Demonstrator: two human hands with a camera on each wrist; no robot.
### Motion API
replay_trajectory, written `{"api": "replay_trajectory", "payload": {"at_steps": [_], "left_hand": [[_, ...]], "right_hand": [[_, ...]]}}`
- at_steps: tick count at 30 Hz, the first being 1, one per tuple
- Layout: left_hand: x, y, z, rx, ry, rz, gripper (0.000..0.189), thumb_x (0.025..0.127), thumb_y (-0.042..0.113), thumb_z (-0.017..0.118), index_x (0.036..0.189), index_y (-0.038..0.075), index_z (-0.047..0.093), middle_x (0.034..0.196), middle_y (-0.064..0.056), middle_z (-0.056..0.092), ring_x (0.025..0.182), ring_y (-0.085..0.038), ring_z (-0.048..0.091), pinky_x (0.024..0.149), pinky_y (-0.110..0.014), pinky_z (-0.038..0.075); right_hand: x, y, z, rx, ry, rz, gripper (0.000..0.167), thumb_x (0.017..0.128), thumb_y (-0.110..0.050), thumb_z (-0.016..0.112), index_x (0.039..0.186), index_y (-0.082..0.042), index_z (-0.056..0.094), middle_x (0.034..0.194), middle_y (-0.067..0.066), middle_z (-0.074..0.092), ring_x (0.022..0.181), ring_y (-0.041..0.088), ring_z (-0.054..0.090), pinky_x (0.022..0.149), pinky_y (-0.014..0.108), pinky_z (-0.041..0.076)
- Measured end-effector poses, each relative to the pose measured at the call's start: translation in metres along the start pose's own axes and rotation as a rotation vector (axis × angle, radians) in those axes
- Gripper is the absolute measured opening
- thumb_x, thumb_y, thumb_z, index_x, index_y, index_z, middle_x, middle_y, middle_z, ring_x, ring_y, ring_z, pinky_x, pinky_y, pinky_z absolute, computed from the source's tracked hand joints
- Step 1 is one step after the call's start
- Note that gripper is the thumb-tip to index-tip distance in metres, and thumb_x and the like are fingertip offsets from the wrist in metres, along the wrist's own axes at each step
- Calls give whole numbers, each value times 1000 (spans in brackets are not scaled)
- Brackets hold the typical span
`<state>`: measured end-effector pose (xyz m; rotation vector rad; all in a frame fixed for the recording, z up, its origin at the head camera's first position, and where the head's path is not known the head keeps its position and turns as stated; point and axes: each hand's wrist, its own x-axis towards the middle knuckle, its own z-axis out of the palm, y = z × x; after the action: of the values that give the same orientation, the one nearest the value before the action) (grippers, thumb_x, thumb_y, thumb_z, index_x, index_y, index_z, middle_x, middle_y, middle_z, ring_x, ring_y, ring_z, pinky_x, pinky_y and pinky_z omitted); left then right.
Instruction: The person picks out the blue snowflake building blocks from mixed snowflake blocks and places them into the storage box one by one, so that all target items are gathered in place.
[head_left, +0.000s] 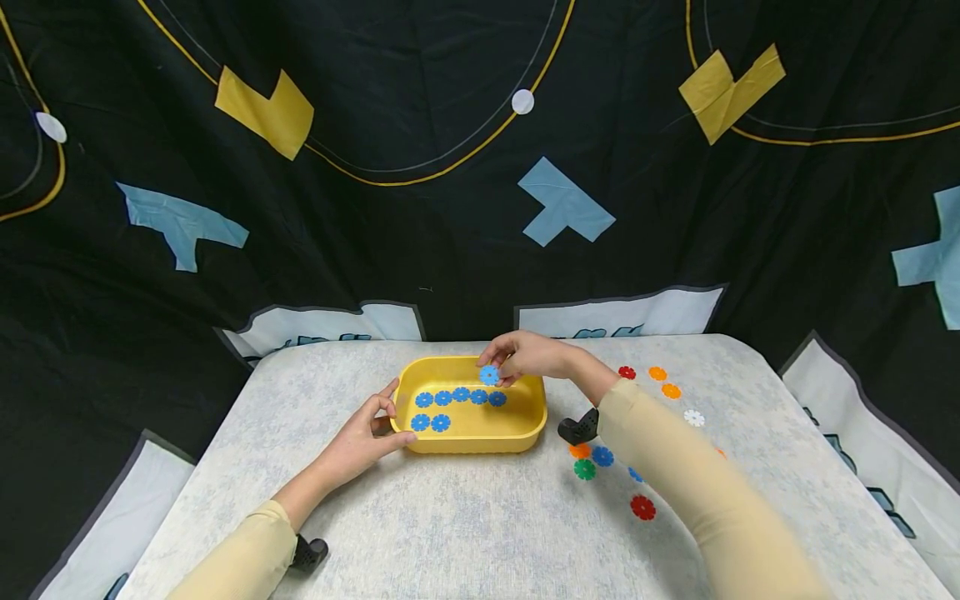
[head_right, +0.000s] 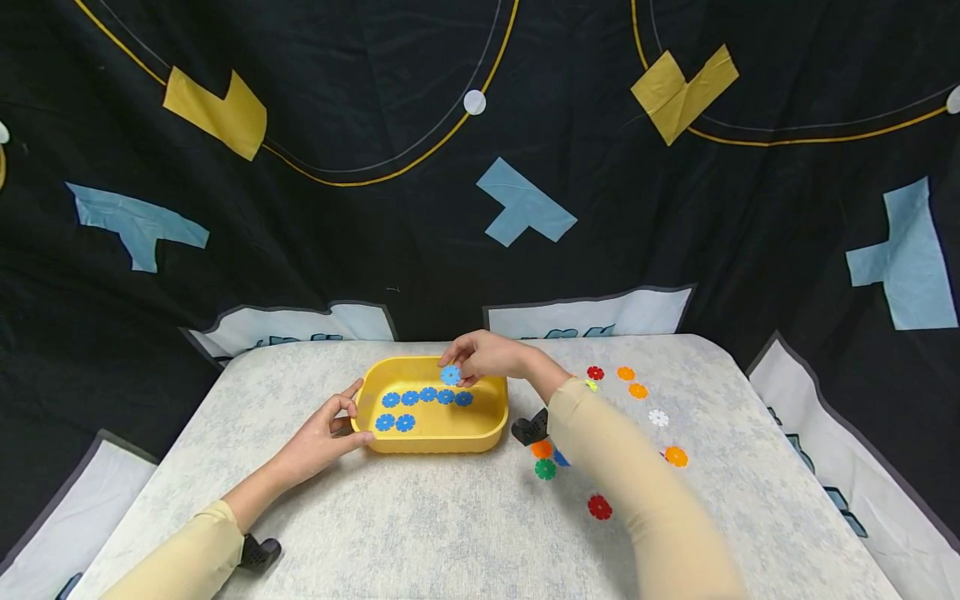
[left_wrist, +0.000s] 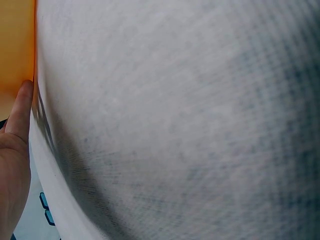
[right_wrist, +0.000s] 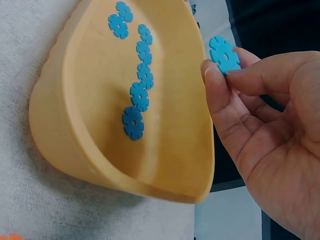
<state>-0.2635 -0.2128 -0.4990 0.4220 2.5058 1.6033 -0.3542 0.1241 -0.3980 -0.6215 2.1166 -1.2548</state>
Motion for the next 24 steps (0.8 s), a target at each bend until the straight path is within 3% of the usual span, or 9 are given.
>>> {"api": "replay_trajectory", "payload": {"at_steps": [11, 20, 24], "left_hand": [[0, 0, 0, 1, 1, -9, 53, 87, 34, 84, 106, 8, 42, 170, -2, 17, 125, -35, 60, 107, -48, 42], [0, 0, 0, -12, -5, -10, 53, 88, 34, 83, 107, 7, 42, 170, -2, 16, 127, -36, 58, 109, -50, 40], [0, 0, 0, -10, -5, -15, 52, 88, 33, 83, 107, 7, 42, 170, -2, 16, 127, -36, 59, 108, -50, 41]], "right_hand": [[14, -2, 2, 1, -16, 13, 26, 95, 7, 58, 117, -3, 67, 102, 14, 60, 91, 28, 63, 91, 41, 56], [22, -3, 6, -2, -35, 6, 25, 96, 6, 57, 118, -3, 68, 102, 15, 60, 92, 32, 62, 95, 46, 54], [28, -3, 8, 6, -49, 16, 25, 97, 6, 58, 118, -3, 69, 101, 14, 60, 101, 45, 59, 101, 53, 49]]}}
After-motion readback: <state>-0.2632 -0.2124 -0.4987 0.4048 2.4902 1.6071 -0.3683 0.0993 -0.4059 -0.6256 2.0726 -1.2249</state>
